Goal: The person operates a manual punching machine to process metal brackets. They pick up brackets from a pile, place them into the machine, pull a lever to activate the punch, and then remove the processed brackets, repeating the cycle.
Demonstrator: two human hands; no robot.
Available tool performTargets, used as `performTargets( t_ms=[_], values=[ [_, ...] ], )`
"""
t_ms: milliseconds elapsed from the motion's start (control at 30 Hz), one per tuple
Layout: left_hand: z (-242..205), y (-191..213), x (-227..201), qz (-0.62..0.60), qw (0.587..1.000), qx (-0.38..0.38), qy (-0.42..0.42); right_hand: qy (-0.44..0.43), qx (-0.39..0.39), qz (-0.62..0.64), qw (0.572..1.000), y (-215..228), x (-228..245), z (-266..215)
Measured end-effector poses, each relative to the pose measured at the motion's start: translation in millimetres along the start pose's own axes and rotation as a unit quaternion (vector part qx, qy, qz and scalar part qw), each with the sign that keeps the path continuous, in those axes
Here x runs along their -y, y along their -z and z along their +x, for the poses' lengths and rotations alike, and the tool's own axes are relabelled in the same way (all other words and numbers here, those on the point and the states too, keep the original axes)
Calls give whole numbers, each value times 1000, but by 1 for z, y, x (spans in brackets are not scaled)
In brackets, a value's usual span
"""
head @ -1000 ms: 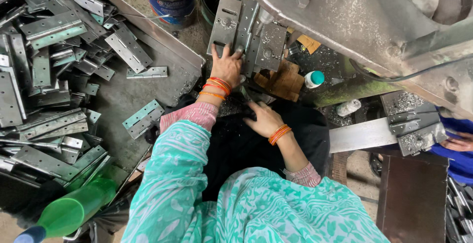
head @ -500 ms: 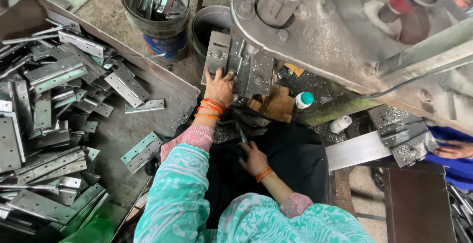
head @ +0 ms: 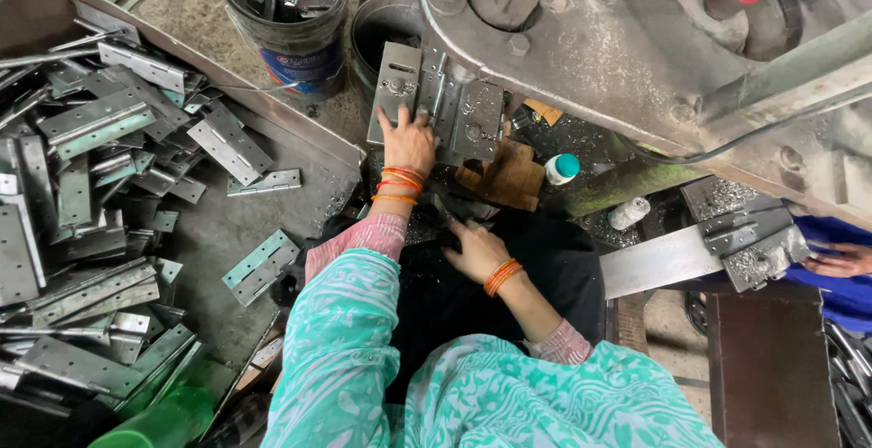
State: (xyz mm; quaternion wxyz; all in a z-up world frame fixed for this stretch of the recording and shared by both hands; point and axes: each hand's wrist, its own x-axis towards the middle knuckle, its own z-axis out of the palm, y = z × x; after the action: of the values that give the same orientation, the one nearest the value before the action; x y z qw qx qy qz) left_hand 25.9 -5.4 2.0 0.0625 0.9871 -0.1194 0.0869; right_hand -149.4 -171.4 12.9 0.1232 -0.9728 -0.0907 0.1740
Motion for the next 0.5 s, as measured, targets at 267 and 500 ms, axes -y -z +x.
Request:
performTargets(
  t_ms=[267, 500],
  values=[
    [1, -15, 8, 12, 999, -49, -20, -2, -69, 70, 995, -92, -23, -16],
    [-2, -23, 5, 34, 996, -86, -7, 2, -4, 73, 997, -26, -8, -7]
  ],
)
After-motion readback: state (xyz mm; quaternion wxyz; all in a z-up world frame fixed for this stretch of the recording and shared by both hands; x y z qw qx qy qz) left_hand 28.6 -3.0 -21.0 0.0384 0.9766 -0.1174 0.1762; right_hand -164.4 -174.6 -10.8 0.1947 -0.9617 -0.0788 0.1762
